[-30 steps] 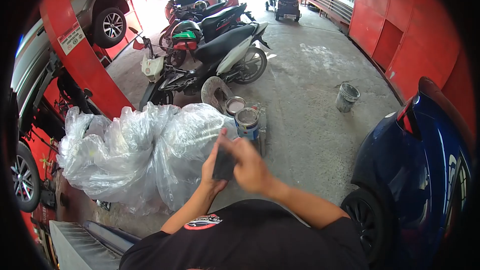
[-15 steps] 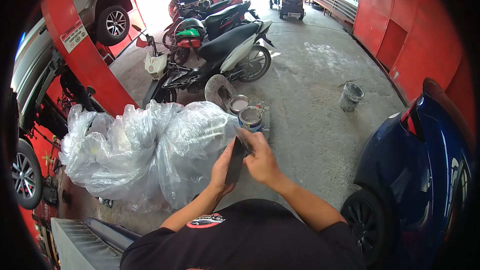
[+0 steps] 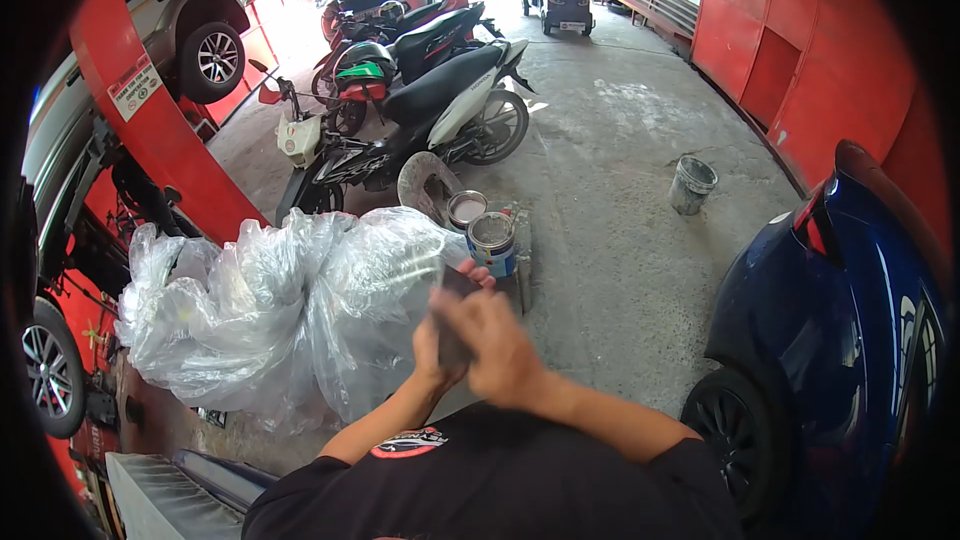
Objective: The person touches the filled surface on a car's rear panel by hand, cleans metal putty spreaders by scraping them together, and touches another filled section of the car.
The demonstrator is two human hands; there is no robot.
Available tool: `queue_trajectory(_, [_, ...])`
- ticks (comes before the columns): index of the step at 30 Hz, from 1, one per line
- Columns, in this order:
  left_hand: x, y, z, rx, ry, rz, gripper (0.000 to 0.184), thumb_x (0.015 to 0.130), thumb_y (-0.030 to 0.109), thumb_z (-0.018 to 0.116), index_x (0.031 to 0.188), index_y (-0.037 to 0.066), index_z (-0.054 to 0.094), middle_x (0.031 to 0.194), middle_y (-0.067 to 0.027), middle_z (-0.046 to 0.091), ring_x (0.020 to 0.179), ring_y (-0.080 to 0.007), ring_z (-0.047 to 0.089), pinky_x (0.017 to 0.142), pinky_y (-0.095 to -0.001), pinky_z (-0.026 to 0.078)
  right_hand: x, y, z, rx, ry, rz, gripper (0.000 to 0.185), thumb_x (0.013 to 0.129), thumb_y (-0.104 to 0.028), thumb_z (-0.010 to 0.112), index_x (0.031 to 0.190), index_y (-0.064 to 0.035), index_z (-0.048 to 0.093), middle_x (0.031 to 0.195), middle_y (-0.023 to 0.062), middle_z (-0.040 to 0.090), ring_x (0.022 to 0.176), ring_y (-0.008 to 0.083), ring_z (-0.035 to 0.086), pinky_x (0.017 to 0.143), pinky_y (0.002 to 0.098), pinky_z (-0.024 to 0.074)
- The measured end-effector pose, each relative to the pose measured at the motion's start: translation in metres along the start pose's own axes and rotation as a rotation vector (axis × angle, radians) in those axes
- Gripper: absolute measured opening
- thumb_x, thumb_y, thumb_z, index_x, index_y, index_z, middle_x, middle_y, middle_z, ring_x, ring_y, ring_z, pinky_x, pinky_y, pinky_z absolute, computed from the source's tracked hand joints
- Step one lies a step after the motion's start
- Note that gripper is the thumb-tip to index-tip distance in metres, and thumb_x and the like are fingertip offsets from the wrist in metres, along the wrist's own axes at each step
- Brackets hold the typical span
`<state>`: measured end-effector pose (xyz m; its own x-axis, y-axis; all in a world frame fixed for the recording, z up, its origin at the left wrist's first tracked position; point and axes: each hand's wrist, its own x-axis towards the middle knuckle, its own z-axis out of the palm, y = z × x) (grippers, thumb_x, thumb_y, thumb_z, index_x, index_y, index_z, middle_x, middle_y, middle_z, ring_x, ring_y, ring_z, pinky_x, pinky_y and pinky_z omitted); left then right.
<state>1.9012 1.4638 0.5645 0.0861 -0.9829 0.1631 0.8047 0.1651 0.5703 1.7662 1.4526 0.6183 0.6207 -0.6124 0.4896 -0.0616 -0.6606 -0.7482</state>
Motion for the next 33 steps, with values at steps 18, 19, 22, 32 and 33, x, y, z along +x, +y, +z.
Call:
queue_trajectory(18, [0.005,0.027,0.05,0.472,0.042,0.167,0.057,0.106,0.046,0.045,0.147,0.007,0.043,0.138,-0.0105,0.05,0.119,-0.0198,0.054,0.101,-0.0384,0.047,0.005,-0.02,-0.026,-0.392,0.162,-0.281,0.079,0.066,0.002,0.065,0.144,-0.0074,0.053,0.115,0.0152,0.054,0.105,0.0345,0.055,0.089,0.0409,0.0495])
queue_trajectory(19, [0.013,0.019,0.034,0.239,0.056,0.044,0.059,0.106,0.05,0.041,0.151,0.012,0.038,0.141,-0.0125,0.049,0.122,-0.0235,0.053,0.104,-0.0428,0.045,0.004,-0.015,-0.014,-0.394,0.129,-0.256,0.08,0.065,0.0,0.066,0.143,-0.0078,0.054,0.115,0.0151,0.054,0.105,0.035,0.055,0.09,0.0415,0.0498])
queue_trajectory(22, [0.032,0.006,-0.008,-0.164,0.095,-0.201,0.06,0.105,0.055,0.037,0.154,0.021,0.033,0.145,-0.0178,0.048,0.128,-0.0328,0.051,0.11,-0.0523,0.041,-0.003,-0.019,-0.009,-0.384,-0.01,-0.249,0.081,0.063,-0.001,0.065,0.143,-0.009,0.055,0.113,0.0147,0.053,0.105,0.036,0.055,0.09,0.0431,0.0504])
queue_trajectory(32, [0.013,0.011,0.014,0.029,0.088,0.006,0.055,0.11,0.034,0.035,0.159,0.011,0.026,0.15,-0.0116,0.045,0.135,-0.0243,0.047,0.113,-0.036,0.038,0.014,0.001,-0.02,-0.172,0.009,-0.042,0.073,0.072,-0.001,0.061,0.144,-0.007,0.05,0.111,0.017,0.053,0.107,0.0375,0.055,0.092,0.045,0.0503])
queue_trajectory(33, [0.018,0.014,0.005,0.026,0.141,-0.011,0.055,0.11,0.034,0.035,0.159,0.011,0.026,0.15,-0.0113,0.046,0.135,-0.0239,0.047,0.114,-0.0356,0.037,-0.003,-0.023,-0.012,-0.188,-0.063,-0.071,0.07,0.074,0.0,0.06,0.143,-0.0061,0.05,0.11,0.0173,0.054,0.107,0.0375,0.055,0.091,0.0458,0.05])
